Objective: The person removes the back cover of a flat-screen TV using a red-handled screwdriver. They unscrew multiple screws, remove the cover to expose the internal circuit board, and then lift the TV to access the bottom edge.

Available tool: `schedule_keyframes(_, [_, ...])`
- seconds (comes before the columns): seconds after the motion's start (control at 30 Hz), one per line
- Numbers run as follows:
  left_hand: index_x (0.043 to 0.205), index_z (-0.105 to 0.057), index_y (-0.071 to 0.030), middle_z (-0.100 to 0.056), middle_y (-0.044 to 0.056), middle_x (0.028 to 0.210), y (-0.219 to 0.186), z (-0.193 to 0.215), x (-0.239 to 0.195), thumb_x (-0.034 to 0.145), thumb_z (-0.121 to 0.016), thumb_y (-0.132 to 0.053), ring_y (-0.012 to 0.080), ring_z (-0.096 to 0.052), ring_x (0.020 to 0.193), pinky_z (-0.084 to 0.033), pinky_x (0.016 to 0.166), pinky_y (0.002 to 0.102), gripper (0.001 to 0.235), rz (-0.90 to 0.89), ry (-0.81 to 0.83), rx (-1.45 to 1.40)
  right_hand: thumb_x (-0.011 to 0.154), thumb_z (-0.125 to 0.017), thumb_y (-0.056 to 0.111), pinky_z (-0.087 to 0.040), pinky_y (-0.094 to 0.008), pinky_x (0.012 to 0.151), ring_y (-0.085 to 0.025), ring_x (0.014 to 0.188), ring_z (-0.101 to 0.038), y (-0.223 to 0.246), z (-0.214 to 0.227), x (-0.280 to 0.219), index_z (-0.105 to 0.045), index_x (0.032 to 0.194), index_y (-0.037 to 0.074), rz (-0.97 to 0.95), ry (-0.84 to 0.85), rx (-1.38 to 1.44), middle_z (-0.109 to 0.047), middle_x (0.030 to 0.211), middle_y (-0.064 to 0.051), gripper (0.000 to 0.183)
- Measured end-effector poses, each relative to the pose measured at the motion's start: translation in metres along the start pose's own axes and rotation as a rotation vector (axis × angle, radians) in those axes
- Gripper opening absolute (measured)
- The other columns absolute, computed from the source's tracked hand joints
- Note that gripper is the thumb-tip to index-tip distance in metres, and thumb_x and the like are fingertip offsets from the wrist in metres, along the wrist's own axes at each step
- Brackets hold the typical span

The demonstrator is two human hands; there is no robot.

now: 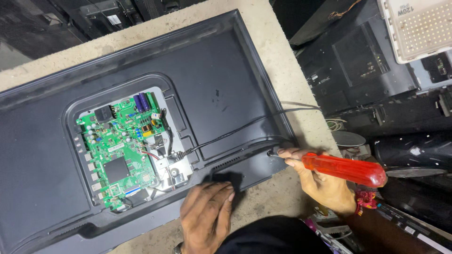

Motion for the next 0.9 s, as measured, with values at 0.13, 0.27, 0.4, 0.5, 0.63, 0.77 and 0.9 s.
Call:
schedule_keyframes(0.13, [0.097, -0.073, 0.002, -0.075, 0.013, 0.099, 0.005, -0.007, 0.003, 0.080, -0.078, 0.004, 0.0264, -0.074, 0.091, -0.059, 0.077, 0.035, 0.018, 0.012, 0.055, -0.036, 0.101, -0.060, 0.001, -0.066, -0.032, 0.088, -0.021, 0.104, -0.077, 0.004, 0.000, 0.001, -0.059, 0.120, 0.004, -0.075, -0.021, -0.038, -0.076, 0.112, -0.015, 0.019])
schedule_keyframes(0.27, [0.098, -0.073, 0.002, -0.075, 0.014, 0.099, 0.013, -0.013, 0.002, 0.081, -0.078, 0.004, 0.0260, -0.074, 0.090, -0.059, 0.075, 0.034, 0.018, 0.032, 0.083, -0.055, 0.099, -0.063, 0.006, -0.063, -0.028, 0.079, -0.019, 0.096, -0.078, 0.023, -0.001, 0.006, -0.065, 0.117, 0.008, -0.002, 0.084, -0.316, -0.077, 0.111, -0.013, 0.018])
schedule_keyframes(0.4, [0.098, -0.072, 0.002, -0.075, 0.014, 0.098, 0.018, -0.014, 0.001, 0.082, -0.078, 0.003, 0.0261, -0.074, 0.089, -0.059, 0.074, 0.034, 0.017, 0.012, 0.083, -0.070, 0.102, -0.066, 0.019, -0.060, -0.022, 0.073, -0.014, 0.089, -0.077, 0.033, 0.000, 0.003, -0.059, 0.115, 0.013, 0.029, -0.007, -0.409, -0.076, 0.109, -0.004, 0.016])
schedule_keyframes(0.5, [0.098, -0.072, 0.001, -0.075, 0.014, 0.098, 0.021, -0.015, 0.000, 0.083, -0.078, 0.002, 0.0254, -0.074, 0.090, -0.059, 0.075, 0.034, 0.017, 0.014, 0.091, -0.077, 0.105, -0.067, 0.024, -0.058, -0.020, 0.070, -0.012, 0.086, -0.077, 0.029, -0.002, -0.008, -0.057, 0.117, 0.016, 0.066, -0.057, -0.465, -0.076, 0.107, -0.001, 0.018])
schedule_keyframes(0.63, [0.098, -0.073, -0.001, -0.076, 0.011, 0.099, 0.022, -0.020, 0.000, 0.084, -0.078, -0.001, 0.0223, -0.074, 0.089, -0.057, 0.077, 0.034, 0.015, 0.038, 0.142, -0.053, 0.104, -0.070, 0.023, -0.058, -0.025, 0.070, -0.016, 0.085, -0.074, 0.027, -0.007, -0.022, -0.064, 0.123, 0.013, 0.327, -0.058, -0.855, -0.075, 0.101, -0.008, 0.023])
schedule_keyframes(0.77, [0.098, -0.074, -0.002, -0.077, 0.010, 0.099, 0.020, -0.023, 0.006, 0.087, -0.077, -0.005, 0.0212, -0.072, 0.088, -0.054, 0.076, 0.034, 0.013, 0.080, 0.163, -0.040, 0.101, -0.076, 0.024, -0.057, -0.036, 0.068, -0.026, 0.085, -0.071, 0.036, -0.027, -0.033, -0.071, 0.127, 0.004, 0.794, -0.012, -1.574, -0.073, 0.096, -0.019, 0.033])
schedule_keyframes(0.9, [0.118, -0.068, 0.002, -0.075, 0.013, 0.098, 0.014, -0.034, 0.022, 0.092, -0.073, -0.009, 0.0284, -0.066, 0.094, -0.052, 0.082, 0.041, 0.028, 0.128, 0.269, -0.011, 0.091, -0.073, 0.009, -0.060, -0.026, 0.075, -0.015, 0.088, -0.076, 0.016, 0.000, -0.004, -0.074, 0.107, 0.002, -0.196, -0.073, -0.242, -0.078, 0.100, -0.007, 0.017])
Point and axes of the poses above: each hand's wrist, its own x-axis towards the middle knuckle, its own z-axis out of the back of the hand, y = z × x, the point moved 6 cm from there along x, towards the middle knuckle
